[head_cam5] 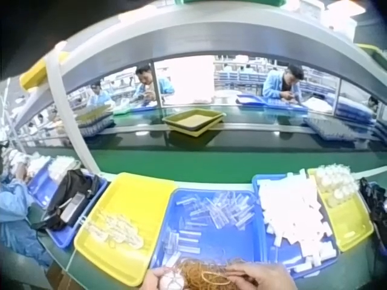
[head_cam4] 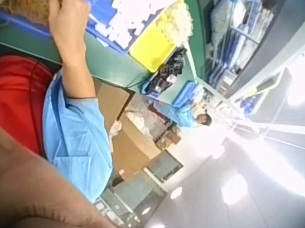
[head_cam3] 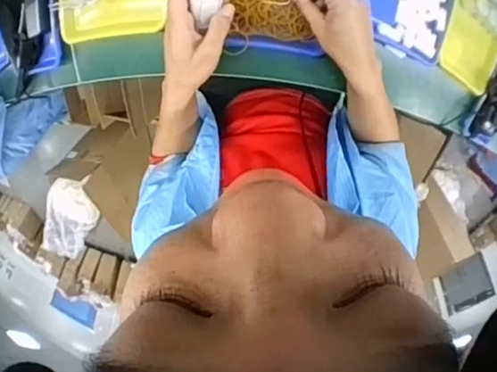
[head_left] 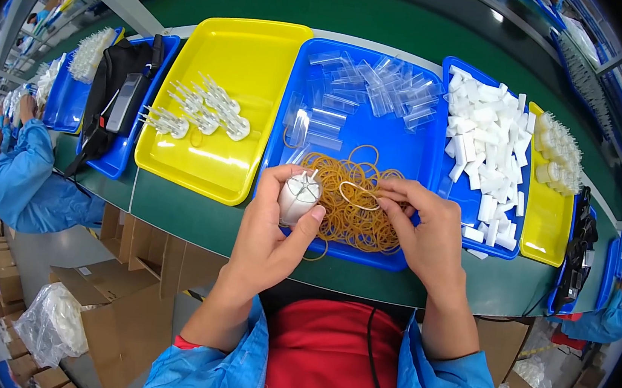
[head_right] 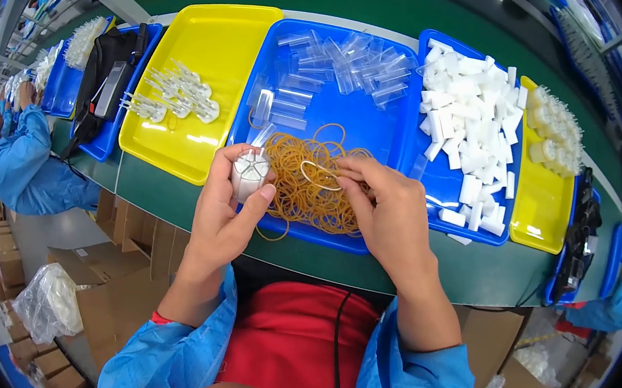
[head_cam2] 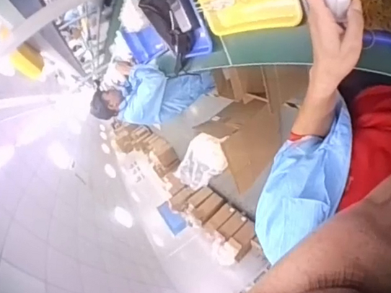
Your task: The person assembles electrical plug components by hand, sliding white protective sleeves and clear plastic caps onto the prongs of plug bases, then bundling the assembled units together with rubber bands.
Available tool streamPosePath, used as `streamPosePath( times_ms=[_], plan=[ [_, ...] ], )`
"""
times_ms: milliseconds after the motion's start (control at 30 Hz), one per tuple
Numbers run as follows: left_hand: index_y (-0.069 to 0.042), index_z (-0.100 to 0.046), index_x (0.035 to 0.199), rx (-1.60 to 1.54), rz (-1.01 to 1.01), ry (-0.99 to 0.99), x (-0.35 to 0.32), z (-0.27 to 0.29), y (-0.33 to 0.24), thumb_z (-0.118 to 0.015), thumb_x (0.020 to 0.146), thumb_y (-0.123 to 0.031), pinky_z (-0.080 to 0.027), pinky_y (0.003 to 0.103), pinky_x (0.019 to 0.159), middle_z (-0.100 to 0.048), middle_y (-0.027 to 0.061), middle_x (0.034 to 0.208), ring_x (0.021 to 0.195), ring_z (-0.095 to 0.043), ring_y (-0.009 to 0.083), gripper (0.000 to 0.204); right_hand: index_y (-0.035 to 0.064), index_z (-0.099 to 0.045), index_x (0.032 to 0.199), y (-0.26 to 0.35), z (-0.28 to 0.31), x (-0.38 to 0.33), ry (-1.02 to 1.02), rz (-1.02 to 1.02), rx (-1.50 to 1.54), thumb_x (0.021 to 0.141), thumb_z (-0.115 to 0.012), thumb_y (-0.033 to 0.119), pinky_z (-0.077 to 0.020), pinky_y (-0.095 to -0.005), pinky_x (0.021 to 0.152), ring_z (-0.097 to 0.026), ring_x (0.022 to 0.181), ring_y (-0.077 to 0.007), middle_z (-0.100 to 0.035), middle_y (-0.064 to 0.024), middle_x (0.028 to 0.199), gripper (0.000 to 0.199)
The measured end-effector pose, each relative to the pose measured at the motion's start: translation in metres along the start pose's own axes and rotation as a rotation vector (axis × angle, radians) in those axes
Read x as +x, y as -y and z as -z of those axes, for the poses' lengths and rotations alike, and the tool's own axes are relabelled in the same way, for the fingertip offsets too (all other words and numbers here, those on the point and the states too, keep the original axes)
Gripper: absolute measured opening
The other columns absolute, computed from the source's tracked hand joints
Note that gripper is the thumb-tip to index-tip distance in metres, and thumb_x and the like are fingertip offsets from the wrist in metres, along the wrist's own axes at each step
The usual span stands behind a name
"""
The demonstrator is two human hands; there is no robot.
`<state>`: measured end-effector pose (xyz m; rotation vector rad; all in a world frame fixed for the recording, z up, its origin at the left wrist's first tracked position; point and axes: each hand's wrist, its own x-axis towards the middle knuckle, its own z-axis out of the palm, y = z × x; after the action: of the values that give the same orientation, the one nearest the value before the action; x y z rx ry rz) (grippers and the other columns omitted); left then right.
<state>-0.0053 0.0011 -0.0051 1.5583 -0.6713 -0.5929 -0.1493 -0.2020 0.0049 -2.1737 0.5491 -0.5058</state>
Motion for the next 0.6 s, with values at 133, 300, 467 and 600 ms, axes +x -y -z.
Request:
streamPosePath(
  times_ms=[133, 300, 467, 600],
  plan=[
    [0.001, -0.056, 0.147, 0.052, -0.073, 0.003, 0.003, 0.002, 0.006, -0.076, 0.105, -0.008, -0.058, 0.033, 0.092, -0.071, 0.015, 0.121, 0.107, -0.071, 0.0191, 0.048, 0.0019, -0.077, 0.119, 0.009, 0.003, 0.002, -0.022, -0.003, 0.099, 0.097, -0.083, -0.001, -0.0598, -0.029, 0.073, -0.081, 0.086, -0.0192, -0.083, -0.0124, 0.1, 0.023],
    [-0.003, -0.061, 0.15, 0.071, -0.098, 0.058, 0.006, -0.003, 0.003, -0.079, 0.103, -0.011, -0.059, 0.035, 0.092, -0.074, 0.0156, 0.12, 0.103, -0.074, 0.0229, 0.051, 0.0002, -0.065, 0.129, 0.002, -0.003, -0.004, 0.017, -0.121, 0.561, 0.1, -0.079, -0.003, -0.0561, -0.0235, 0.085, -0.077, 0.1, -0.0136, -0.08, -0.0098, 0.111, 0.032],
    [-0.001, -0.059, 0.151, 0.128, -0.043, 0.093, 0.002, -0.003, -0.01, -0.075, 0.104, -0.004, -0.055, 0.03, 0.099, -0.072, 0.0104, 0.129, 0.114, -0.068, 0.0146, 0.05, 0.0018, -0.058, 0.137, 0.007, 0.001, 0.002, 0.15, -0.347, 1.209, 0.105, -0.074, -0.002, -0.0549, -0.0262, 0.095, -0.073, 0.11, -0.014, -0.078, -0.0111, 0.115, 0.035],
    [0.0, -0.061, 0.148, 0.166, -0.062, 0.067, 0.001, -0.003, -0.006, -0.076, 0.103, -0.004, -0.057, 0.03, 0.095, -0.074, 0.0099, 0.124, 0.109, -0.069, 0.0146, 0.048, 0.0014, -0.057, 0.141, 0.006, 0.002, 0.002, 0.149, -0.342, 1.193, 0.106, -0.073, -0.001, -0.0548, -0.0273, 0.096, -0.073, 0.112, -0.0148, -0.079, -0.0122, 0.116, 0.038]
  ],
)
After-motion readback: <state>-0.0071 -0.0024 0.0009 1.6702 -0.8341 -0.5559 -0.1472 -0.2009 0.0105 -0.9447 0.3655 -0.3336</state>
